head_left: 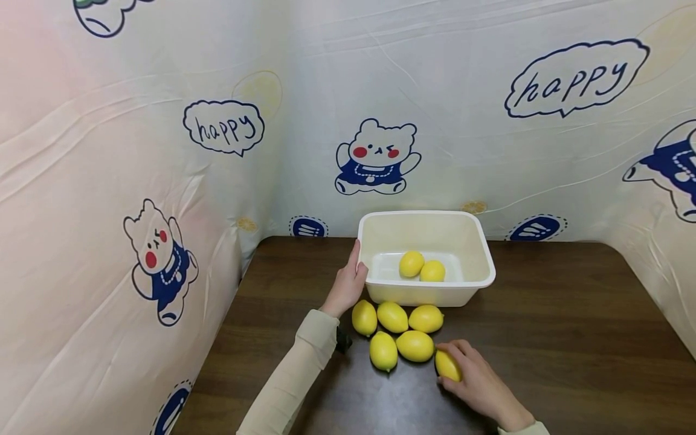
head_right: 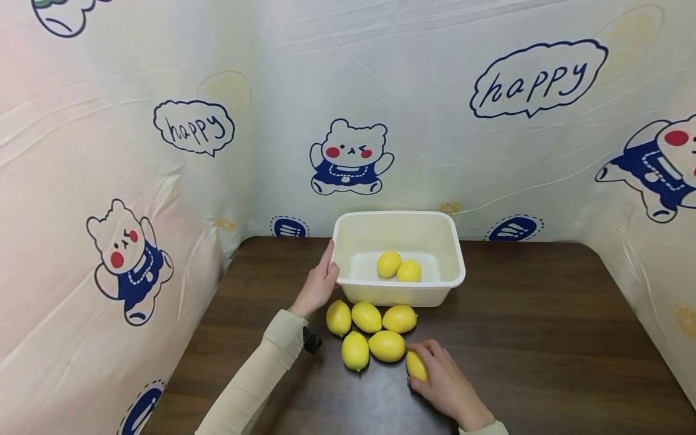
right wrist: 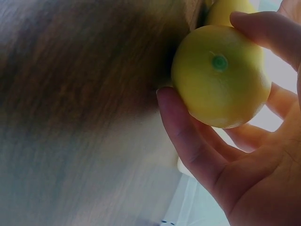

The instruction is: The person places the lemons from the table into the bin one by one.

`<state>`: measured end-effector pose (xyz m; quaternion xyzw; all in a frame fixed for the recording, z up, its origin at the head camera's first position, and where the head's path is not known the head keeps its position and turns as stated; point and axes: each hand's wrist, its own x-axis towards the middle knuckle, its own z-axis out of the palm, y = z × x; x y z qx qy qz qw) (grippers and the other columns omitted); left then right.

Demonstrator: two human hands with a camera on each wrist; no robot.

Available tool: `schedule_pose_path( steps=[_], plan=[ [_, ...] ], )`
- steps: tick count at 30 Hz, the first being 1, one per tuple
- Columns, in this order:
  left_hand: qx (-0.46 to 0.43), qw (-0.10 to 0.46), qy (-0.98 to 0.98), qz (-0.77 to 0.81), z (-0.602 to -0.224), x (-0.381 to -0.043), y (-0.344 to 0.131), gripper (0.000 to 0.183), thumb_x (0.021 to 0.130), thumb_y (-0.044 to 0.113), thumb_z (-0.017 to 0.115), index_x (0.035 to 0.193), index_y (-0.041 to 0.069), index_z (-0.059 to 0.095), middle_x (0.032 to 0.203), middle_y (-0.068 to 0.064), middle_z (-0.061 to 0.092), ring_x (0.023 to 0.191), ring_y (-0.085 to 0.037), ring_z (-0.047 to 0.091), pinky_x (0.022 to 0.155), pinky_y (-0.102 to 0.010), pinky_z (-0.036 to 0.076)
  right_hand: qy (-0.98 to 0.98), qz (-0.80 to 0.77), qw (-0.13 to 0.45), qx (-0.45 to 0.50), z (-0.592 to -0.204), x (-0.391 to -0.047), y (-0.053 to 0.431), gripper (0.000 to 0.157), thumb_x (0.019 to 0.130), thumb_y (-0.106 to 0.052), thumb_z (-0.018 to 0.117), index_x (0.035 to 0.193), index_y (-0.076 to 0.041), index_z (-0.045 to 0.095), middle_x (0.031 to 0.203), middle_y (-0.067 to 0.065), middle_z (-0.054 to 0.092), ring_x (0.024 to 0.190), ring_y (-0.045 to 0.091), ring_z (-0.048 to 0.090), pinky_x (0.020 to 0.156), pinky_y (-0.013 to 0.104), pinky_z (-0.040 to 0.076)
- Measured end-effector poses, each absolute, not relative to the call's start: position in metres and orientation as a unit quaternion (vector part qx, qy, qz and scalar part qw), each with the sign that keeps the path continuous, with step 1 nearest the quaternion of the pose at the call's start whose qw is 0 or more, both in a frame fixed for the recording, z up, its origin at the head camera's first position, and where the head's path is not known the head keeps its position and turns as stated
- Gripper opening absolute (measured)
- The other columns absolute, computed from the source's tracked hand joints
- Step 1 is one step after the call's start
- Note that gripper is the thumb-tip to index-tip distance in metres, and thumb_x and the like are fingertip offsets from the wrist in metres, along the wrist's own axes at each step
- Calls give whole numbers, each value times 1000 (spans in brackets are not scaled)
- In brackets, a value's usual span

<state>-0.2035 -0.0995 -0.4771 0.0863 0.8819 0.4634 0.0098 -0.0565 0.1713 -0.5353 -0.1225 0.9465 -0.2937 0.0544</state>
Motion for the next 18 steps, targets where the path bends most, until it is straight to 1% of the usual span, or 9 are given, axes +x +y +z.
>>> schedule_pose_path(
  steps=[6, 10, 18],
  plan=[
    [88, 7, 883, 461, -477, -203, -99, 61, 102, 20, 32, 157, 20, 7, 158, -5, 30, 117, -22, 55, 109, -42, 39, 947, -291, 59, -122, -535, -56, 172, 48, 79, -27, 77, 123, -22, 61, 114, -5, 55, 99, 11, 52, 83, 37, 47],
    [89, 8, 883, 461, -478, -204, -99, 61, 102, 21, 32, 157, 20, 7, 158, -5, 29, 121, -22, 54, 109, -42, 39, 947, -290, 56, -125, -535, -57, 172, 47, 79, -26, 77, 124, -22, 61, 115, -5, 54, 99, 11, 51, 83, 37, 47],
    [90, 9, 882, 463, -478, -203, -100, 61, 102, 22, 31, 157, 20, 6, 158, -5, 30, 116, -21, 55, 109, -42, 40, 947, -293, 52, -121, -532, -58, 173, 47, 80, -22, 76, 124, -21, 62, 116, -2, 54, 99, 13, 52, 82, 37, 48]
  ],
)
